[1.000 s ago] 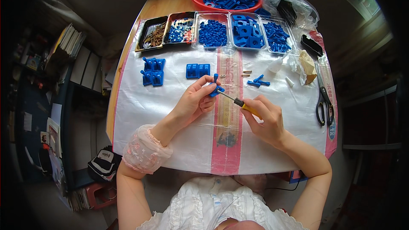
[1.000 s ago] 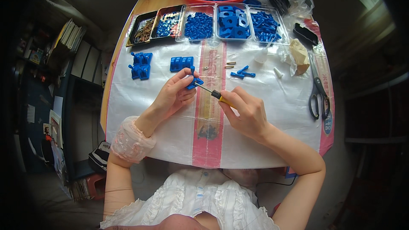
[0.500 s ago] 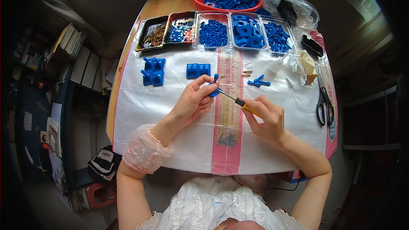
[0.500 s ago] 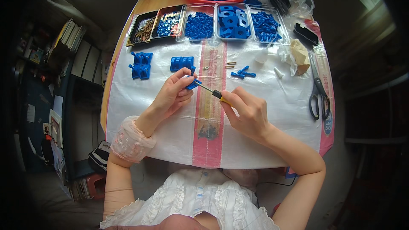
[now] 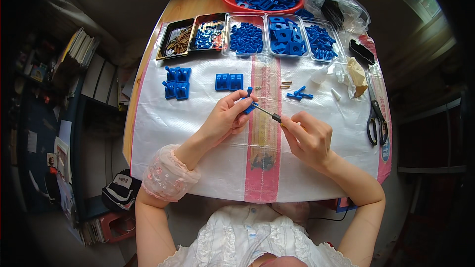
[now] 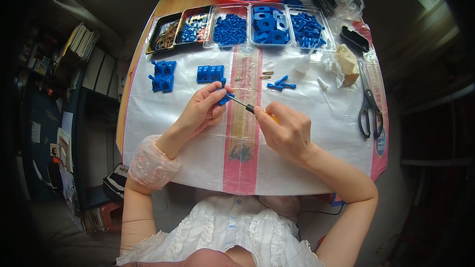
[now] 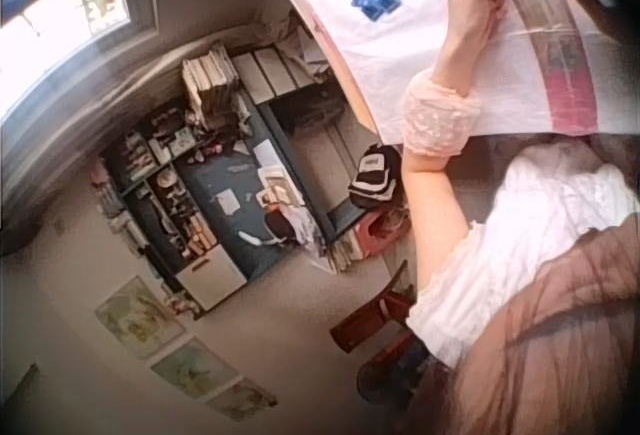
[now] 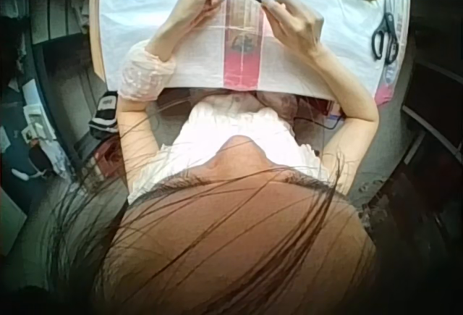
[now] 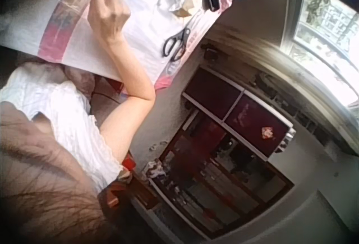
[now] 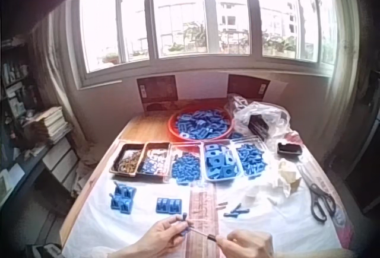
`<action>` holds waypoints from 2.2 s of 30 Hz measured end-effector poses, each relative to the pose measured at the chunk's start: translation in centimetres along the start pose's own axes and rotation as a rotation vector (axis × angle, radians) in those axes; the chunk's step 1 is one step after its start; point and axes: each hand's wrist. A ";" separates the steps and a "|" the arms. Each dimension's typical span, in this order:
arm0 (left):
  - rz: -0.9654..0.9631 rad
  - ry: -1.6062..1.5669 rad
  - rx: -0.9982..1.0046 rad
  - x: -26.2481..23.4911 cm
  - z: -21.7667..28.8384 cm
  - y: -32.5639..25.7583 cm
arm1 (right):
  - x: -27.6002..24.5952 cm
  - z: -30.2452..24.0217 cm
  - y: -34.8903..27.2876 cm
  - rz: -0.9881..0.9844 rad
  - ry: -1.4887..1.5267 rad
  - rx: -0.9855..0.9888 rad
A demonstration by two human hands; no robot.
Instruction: Assembling blue plastic casing components using a screwdriver at a workstation.
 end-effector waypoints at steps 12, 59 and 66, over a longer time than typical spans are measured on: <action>-0.052 0.037 -0.006 -0.3 0.2 -0.2 | -1.1 0.2 1.0 -0.024 -0.173 -0.283; -0.044 0.917 0.442 3.8 -1.6 -1.5 | 0.7 -1.0 -0.3 -0.181 0.597 0.404; -0.082 0.942 0.485 3.7 -1.4 -1.4 | 0.9 -0.6 -0.7 -0.212 0.607 0.464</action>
Point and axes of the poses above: each hand's wrist, its own y-axis towards the middle knuckle, its own x-axis out of the palm, z = x × y
